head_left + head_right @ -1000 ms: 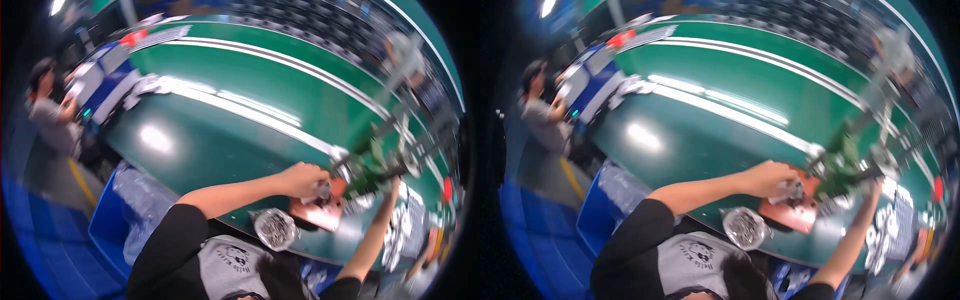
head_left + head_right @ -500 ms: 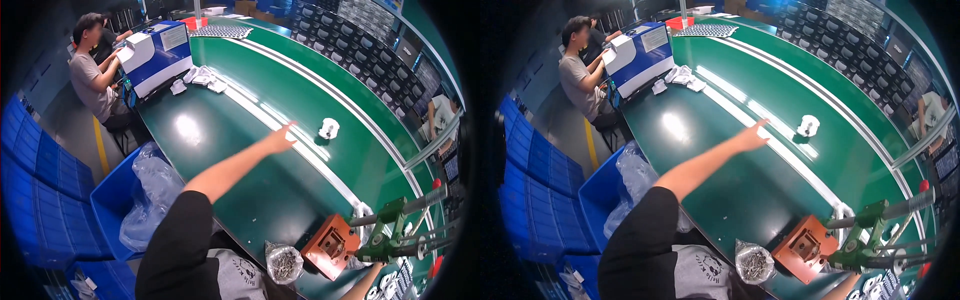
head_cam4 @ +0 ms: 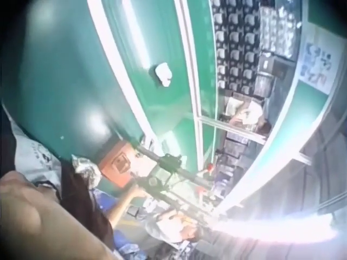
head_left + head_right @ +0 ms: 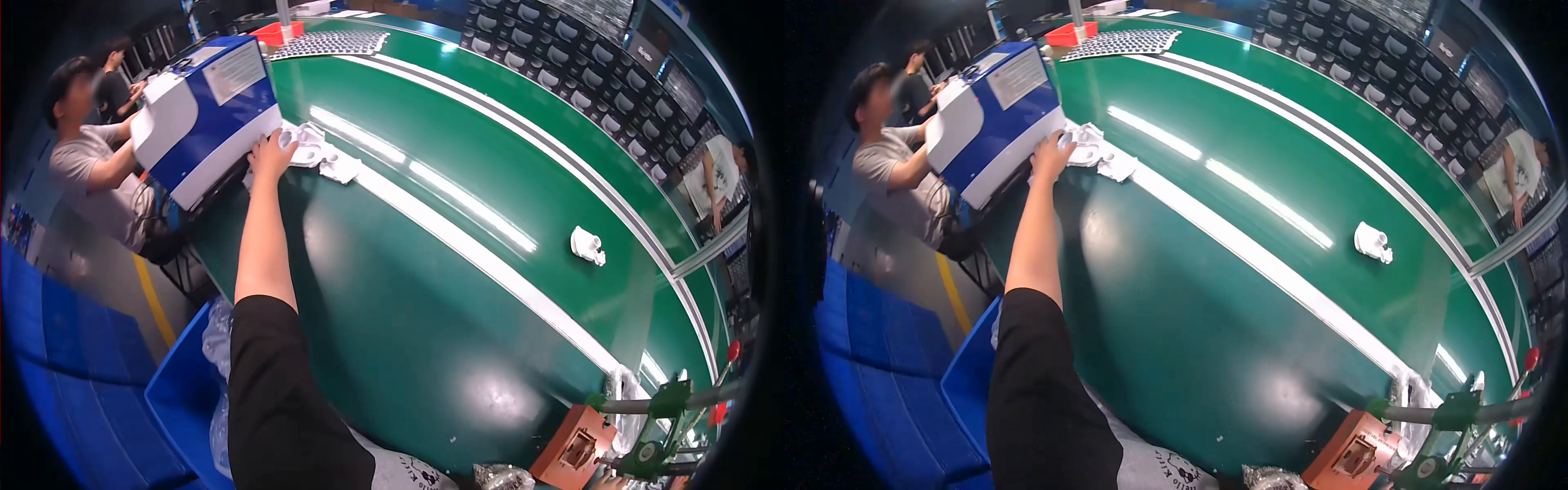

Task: Assemble white plastic components using a hand-operated press on a production line.

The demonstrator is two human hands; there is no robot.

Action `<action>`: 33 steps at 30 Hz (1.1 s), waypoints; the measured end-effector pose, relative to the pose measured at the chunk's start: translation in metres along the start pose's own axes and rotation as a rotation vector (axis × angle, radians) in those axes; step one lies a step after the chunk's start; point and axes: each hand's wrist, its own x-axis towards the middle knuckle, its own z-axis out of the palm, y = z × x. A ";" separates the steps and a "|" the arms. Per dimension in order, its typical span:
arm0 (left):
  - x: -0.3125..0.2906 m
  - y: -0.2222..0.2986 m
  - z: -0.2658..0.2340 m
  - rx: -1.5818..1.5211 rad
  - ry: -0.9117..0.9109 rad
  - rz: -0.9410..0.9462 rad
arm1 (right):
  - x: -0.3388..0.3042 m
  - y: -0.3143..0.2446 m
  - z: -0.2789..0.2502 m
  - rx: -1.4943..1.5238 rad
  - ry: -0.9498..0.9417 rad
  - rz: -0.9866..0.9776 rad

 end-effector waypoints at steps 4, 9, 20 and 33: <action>0.033 0.026 0.024 0.077 -0.048 0.078 | -0.013 -0.001 0.036 0.039 -0.207 0.238; 0.048 0.045 0.032 -0.012 -0.330 0.205 | -0.004 0.023 0.086 -0.010 -0.187 0.196; 0.014 -0.068 -0.002 0.023 -0.179 0.201 | -0.046 0.068 0.141 0.178 -0.221 0.297; -0.236 0.115 -0.015 -0.433 -0.347 0.841 | 0.040 0.025 0.165 0.090 -0.574 0.237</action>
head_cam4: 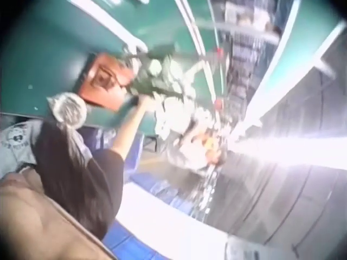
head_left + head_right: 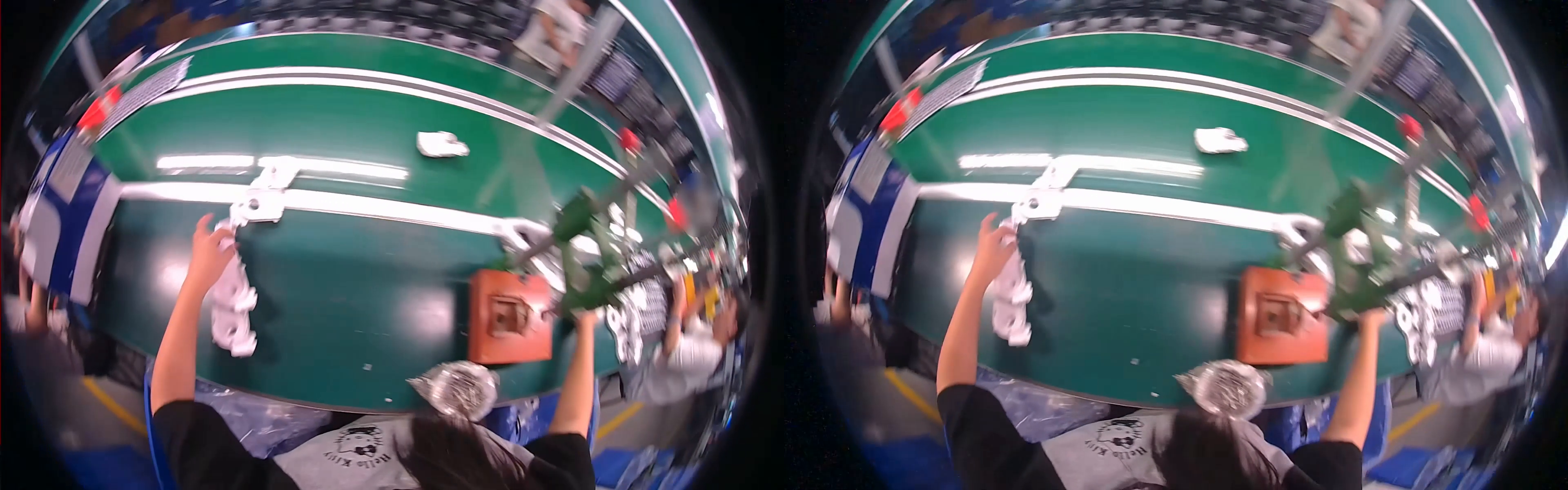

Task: Assemble white plastic components using a hand-operated press on a production line.

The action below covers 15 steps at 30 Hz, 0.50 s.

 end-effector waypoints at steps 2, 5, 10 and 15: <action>-0.024 0.009 -0.007 0.043 0.060 0.018 | -0.063 -0.069 -0.095 0.442 0.008 -0.011; -0.007 0.060 -0.019 -0.032 0.069 -0.073 | -0.070 -0.046 -0.086 0.588 0.221 -0.177; -0.024 0.099 -0.045 -0.726 0.030 -0.378 | -0.146 -0.048 -0.173 1.409 0.323 -0.040; -0.063 0.265 -0.046 -1.051 -0.280 -0.065 | -0.252 -0.059 -0.230 2.134 0.001 -0.389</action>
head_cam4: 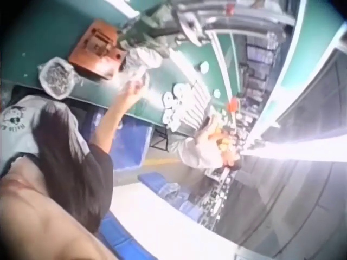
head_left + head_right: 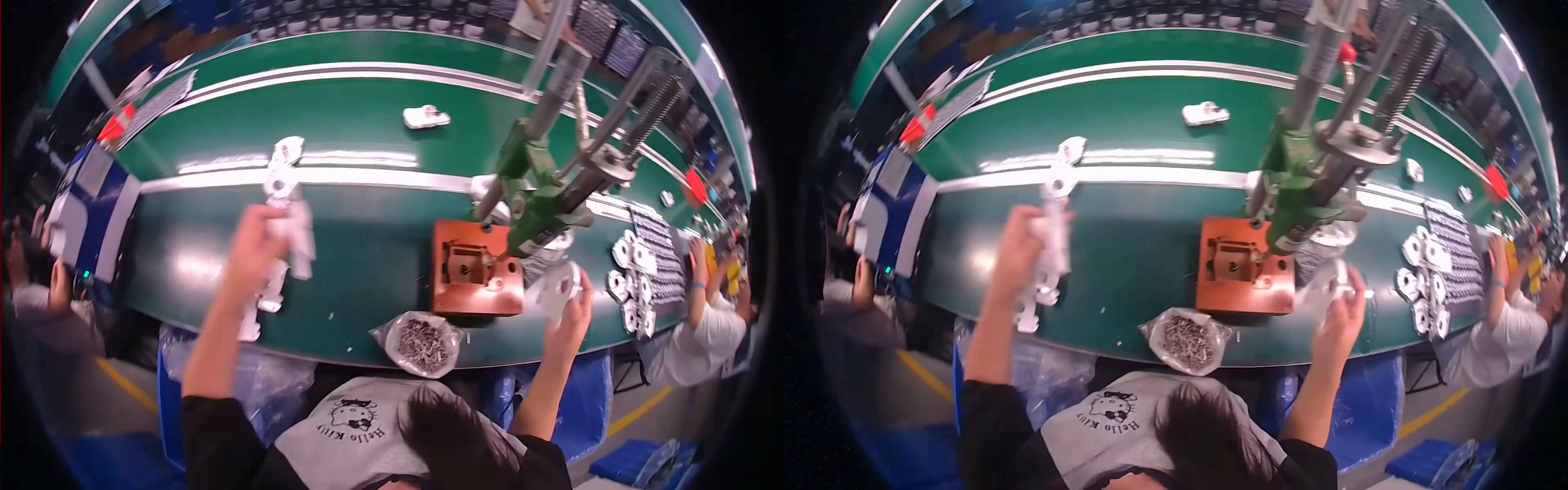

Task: Assemble white plastic components using a hand-operated press on a production line.

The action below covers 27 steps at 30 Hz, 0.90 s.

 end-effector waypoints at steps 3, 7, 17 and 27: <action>-0.026 -0.005 0.085 0.053 -0.213 0.196 | -0.030 -0.017 0.080 0.349 -0.322 0.262; -0.042 0.011 0.148 -0.179 -0.304 0.477 | -0.052 -0.020 0.134 0.487 -0.549 0.309; -0.038 0.003 0.151 0.491 -0.217 0.486 | -0.055 -0.001 0.109 0.504 -0.580 0.656; -0.031 0.001 0.191 0.305 -0.339 0.206 | -0.032 0.022 0.088 0.174 -0.409 0.245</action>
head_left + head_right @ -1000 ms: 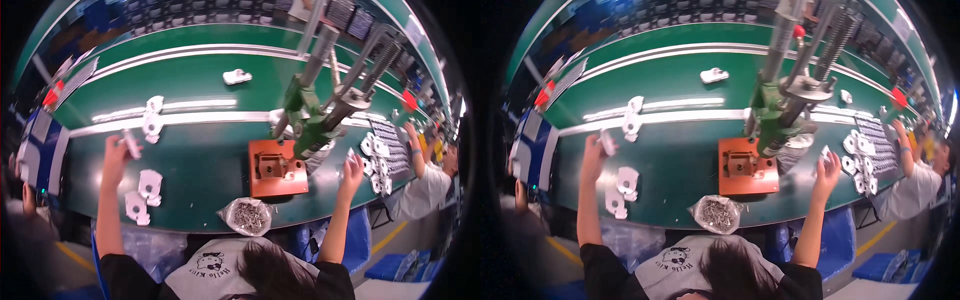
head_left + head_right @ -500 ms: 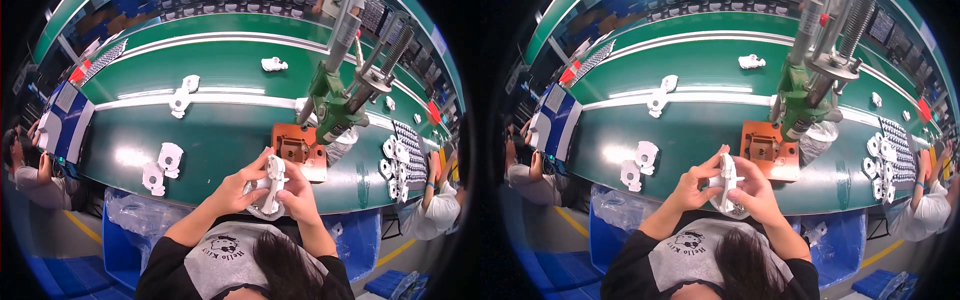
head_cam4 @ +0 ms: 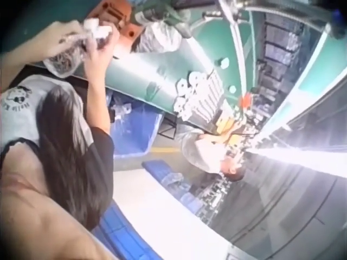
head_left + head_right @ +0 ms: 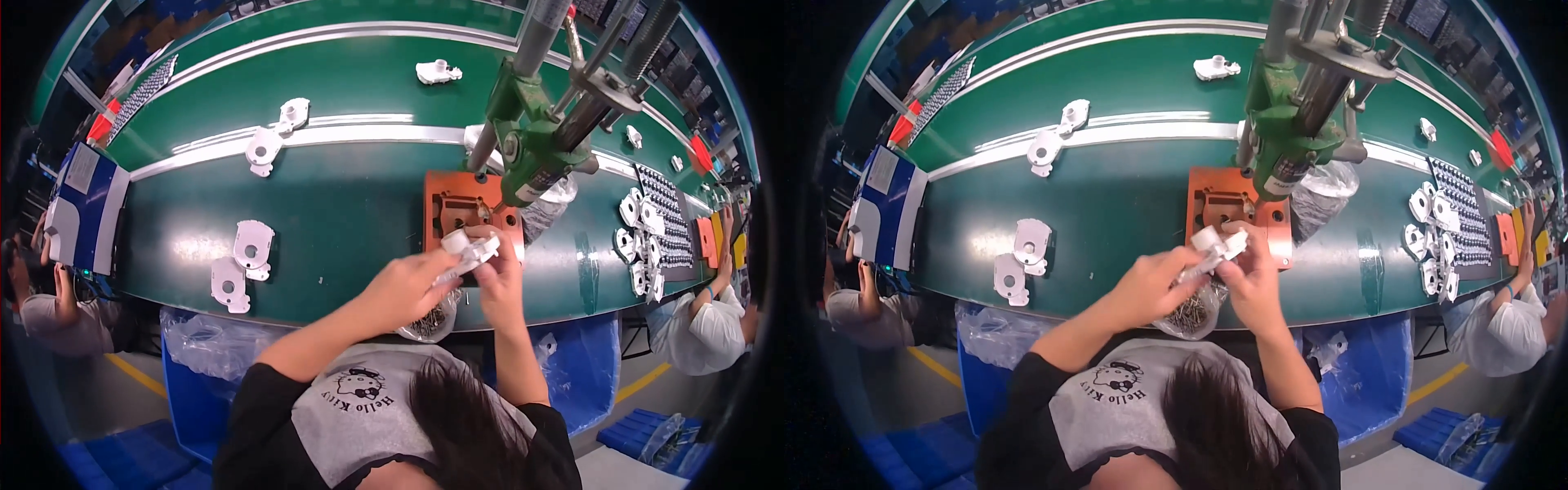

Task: Assemble white plastic components using a hand-operated press on a production line.

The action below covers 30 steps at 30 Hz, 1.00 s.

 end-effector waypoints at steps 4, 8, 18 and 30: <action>0.033 -0.011 -0.011 0.420 0.082 0.436 | -0.007 -0.023 -0.008 -0.176 0.137 -0.113; 0.064 -0.050 0.006 0.825 0.028 0.497 | -0.017 -0.030 -0.032 -0.303 0.170 -0.121; 0.064 -0.074 0.016 0.701 -0.066 0.629 | -0.040 -0.013 -0.033 -0.302 0.178 -0.017; 0.107 -0.086 -0.043 -0.131 -0.097 -0.063 | -0.025 0.022 0.022 -1.310 -0.331 -0.347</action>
